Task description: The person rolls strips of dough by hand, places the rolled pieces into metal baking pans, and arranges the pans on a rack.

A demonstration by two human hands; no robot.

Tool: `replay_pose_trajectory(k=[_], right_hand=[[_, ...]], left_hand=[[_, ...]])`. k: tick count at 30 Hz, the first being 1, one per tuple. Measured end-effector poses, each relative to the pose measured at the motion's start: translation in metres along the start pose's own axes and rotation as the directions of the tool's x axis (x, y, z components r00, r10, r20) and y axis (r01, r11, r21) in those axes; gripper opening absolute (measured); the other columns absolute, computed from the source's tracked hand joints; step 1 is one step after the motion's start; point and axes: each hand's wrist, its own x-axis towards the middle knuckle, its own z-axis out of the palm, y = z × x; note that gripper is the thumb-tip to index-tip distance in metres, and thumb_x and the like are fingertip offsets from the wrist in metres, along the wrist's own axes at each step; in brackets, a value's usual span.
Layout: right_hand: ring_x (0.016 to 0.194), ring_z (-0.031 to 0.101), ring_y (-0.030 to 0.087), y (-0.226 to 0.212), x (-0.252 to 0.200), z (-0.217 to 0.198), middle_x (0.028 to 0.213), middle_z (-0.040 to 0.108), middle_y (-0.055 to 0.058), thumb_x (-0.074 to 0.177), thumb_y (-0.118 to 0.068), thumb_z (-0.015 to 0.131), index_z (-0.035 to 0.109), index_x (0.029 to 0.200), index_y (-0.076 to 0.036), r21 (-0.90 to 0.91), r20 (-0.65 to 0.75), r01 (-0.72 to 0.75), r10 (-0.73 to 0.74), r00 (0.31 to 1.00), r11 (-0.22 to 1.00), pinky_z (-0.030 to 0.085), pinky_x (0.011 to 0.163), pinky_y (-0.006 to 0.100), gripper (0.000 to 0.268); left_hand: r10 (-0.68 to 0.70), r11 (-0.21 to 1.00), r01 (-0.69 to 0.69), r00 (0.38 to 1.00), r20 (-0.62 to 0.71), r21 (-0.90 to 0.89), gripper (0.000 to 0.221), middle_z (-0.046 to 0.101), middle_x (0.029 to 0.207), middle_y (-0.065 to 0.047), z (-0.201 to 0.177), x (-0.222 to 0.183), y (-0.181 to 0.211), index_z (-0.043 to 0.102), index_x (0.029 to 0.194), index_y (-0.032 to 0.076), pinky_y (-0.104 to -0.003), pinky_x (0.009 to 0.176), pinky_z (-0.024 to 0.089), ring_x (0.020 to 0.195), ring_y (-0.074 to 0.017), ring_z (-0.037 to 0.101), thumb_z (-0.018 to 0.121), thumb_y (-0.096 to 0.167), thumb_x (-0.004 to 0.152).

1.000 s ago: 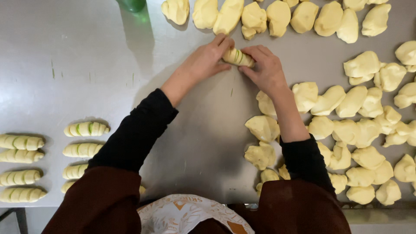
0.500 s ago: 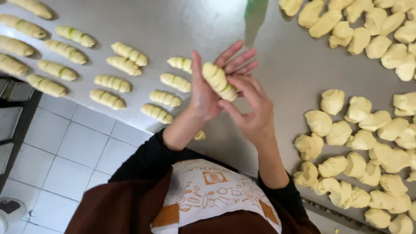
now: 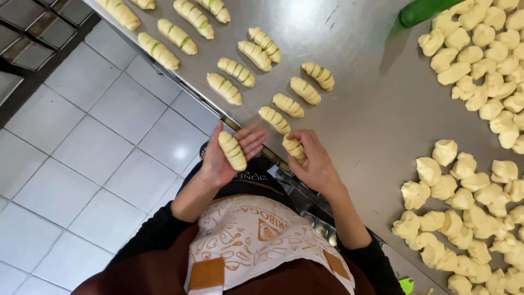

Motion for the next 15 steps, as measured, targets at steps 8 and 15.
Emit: replay_pose_trajectory(k=[8,15], right_hand=[[0.094,0.053,0.029,-0.026,0.042,0.030,0.112,0.047,0.009,0.085,-0.018,0.061,0.043,0.135,-0.019,-0.270,-0.058,0.244,-0.268,0.962,0.931,0.051,0.072,0.036,0.053],[0.089,0.052,0.034,0.033,0.067,0.043,0.101,0.041,0.010,0.070,-0.008,0.056,0.045,0.116,-0.022,-0.272,0.098,0.075,-0.050,0.994,0.959,0.047,0.068,0.042,0.050]], left_hand=[[0.089,0.990,-0.071,0.985,0.147,-0.123,0.071,0.052,0.124,-0.024,-0.016,-0.016,0.001,0.043,0.134,0.006,-0.053,0.102,0.036,0.115,-0.0413,0.049,0.037,0.057,0.086],[0.293,0.956,-0.286,0.948,0.126,-0.070,0.067,0.044,0.134,-0.023,-0.036,-0.001,0.009,0.038,0.137,0.010,-0.051,0.107,0.028,0.126,-0.0378,0.040,0.031,0.055,0.087]])
